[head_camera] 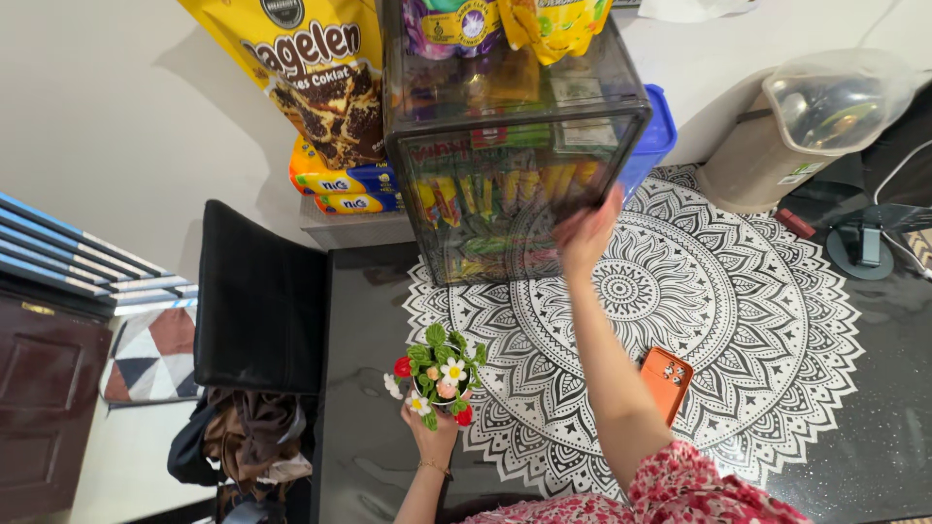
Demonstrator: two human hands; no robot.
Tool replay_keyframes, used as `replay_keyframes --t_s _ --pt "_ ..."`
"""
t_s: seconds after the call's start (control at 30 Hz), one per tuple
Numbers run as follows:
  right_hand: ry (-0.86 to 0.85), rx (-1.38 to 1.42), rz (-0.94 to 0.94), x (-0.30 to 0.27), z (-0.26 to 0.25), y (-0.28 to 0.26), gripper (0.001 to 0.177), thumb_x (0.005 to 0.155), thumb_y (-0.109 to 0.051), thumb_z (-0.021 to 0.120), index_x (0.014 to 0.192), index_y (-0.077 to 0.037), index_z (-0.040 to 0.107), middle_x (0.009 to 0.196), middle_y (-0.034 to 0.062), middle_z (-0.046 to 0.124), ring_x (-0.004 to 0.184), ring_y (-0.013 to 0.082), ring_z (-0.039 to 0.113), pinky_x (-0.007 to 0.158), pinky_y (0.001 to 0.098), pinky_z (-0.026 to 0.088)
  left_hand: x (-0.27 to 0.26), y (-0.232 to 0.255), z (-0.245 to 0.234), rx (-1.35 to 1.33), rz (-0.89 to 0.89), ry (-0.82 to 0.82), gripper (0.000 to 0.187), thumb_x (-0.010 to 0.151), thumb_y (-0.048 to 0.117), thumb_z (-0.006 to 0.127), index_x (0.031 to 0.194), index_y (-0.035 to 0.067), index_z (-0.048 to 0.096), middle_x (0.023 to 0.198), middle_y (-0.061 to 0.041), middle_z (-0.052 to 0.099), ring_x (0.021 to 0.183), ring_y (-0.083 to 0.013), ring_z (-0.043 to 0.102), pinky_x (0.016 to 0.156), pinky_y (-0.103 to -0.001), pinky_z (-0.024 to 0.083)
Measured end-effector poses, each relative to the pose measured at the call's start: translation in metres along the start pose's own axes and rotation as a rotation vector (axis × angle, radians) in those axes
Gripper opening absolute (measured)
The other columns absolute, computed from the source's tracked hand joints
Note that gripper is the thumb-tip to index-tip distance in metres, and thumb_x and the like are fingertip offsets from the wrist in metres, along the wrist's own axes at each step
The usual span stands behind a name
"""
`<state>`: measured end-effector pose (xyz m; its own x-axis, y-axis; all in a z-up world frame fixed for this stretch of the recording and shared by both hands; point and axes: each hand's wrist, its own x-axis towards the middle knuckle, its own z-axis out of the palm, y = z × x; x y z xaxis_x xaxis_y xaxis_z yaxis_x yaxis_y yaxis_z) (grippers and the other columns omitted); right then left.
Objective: The person organizes snack items on a table. They place packets of wipes and cookies into a clear storage container, then wipe the table surface with a cloth. The person also moves a small potted plant and a phone while arranging the items.
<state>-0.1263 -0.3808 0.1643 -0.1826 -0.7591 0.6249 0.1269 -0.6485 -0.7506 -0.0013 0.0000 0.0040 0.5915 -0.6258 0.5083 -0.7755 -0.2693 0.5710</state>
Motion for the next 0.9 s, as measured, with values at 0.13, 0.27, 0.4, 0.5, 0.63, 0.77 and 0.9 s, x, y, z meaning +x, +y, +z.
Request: replay_keyframes --t_s 0.13,0.27,0.4,0.5,0.63,0.77,0.9 --pt "-0.392 -0.751 -0.060 -0.111 -0.052 0.072 0.089 0.103 -0.037 0.059 0.151 0.024 0.015 0.151 0.0514 0.021 0.140 0.0636 0.025 0.119 0.0585 0.023 0.013 0.022 -0.020 0.015 -0.014 -0.058 0.051 0.080 0.032 0.081 0.119 0.004 0.066 0.132 -0.017 0.060 0.126 -0.0354 0.050 0.103 -0.053 0.034" --pt "-0.533 -0.758 -0.145 -0.129 -0.060 0.093 0.084 0.103 -0.032 0.060 0.148 0.027 0.020 0.141 0.0586 0.023 0.130 0.0697 0.030 0.116 0.0624 0.028 0.027 0.034 -0.026 -0.089 -0.142 -0.090 0.062 0.077 0.036 0.083 0.123 0.000 0.063 0.133 -0.020 0.060 0.124 -0.0363 0.051 0.105 -0.055 0.031" --pt "-0.440 -0.843 -0.419 -0.058 -0.024 0.058 0.062 0.104 -0.025 0.066 0.151 0.008 0.042 0.148 0.0407 0.035 0.133 0.0588 0.040 0.114 0.0675 0.031 0.013 0.019 -0.017 -0.137 -0.146 -0.088 0.060 0.084 0.031 0.078 0.132 0.001 0.060 0.133 -0.016 0.062 0.130 -0.0342 0.051 0.107 -0.054 0.032" --pt "-0.462 -0.841 -0.763 0.022 0.028 -0.005 0.039 0.099 -0.027 0.075 0.133 -0.009 0.068 0.139 0.0189 0.049 0.131 0.0466 0.045 0.112 0.0722 0.029 0.004 0.008 -0.006 -0.003 -0.115 -0.100 0.048 0.087 0.018 0.073 0.132 0.007 0.063 0.142 -0.012 0.063 0.139 -0.0299 0.052 0.115 -0.051 0.033" --pt "-0.219 -0.779 -1.058 0.059 0.109 -0.069 0.033 0.095 -0.030 0.075 0.126 -0.022 0.070 0.132 0.0134 0.056 0.122 0.0429 0.052 0.101 0.0774 0.025 0.010 0.016 -0.010 -0.047 -0.129 -0.105 0.067 0.078 0.025 0.083 0.134 -0.001 0.057 0.141 -0.019 0.056 0.132 -0.0349 0.048 0.106 -0.053 0.033" --pt "-0.692 -0.783 -1.165 0.008 0.137 -0.030 0.031 0.097 -0.029 0.067 0.125 -0.019 0.072 0.119 0.0101 0.064 0.107 0.0326 0.057 0.102 0.0674 0.039 0.023 0.027 -0.022 -0.076 -0.140 -0.114 0.071 0.075 0.028 0.086 0.133 -0.002 0.058 0.142 -0.021 0.055 0.131 -0.0356 0.048 0.104 -0.053 0.032" --pt "-1.120 -0.635 -1.129 -0.082 0.094 0.043 0.042 0.088 -0.022 0.060 0.129 -0.019 0.068 0.130 0.0070 0.067 0.130 0.0297 0.061 0.112 0.0497 0.047 0.021 0.030 -0.029 -0.147 -0.135 -0.130 0.072 0.072 0.035 0.091 0.127 0.001 0.060 0.139 -0.019 0.057 0.129 -0.0345 0.050 0.105 -0.053 0.034"
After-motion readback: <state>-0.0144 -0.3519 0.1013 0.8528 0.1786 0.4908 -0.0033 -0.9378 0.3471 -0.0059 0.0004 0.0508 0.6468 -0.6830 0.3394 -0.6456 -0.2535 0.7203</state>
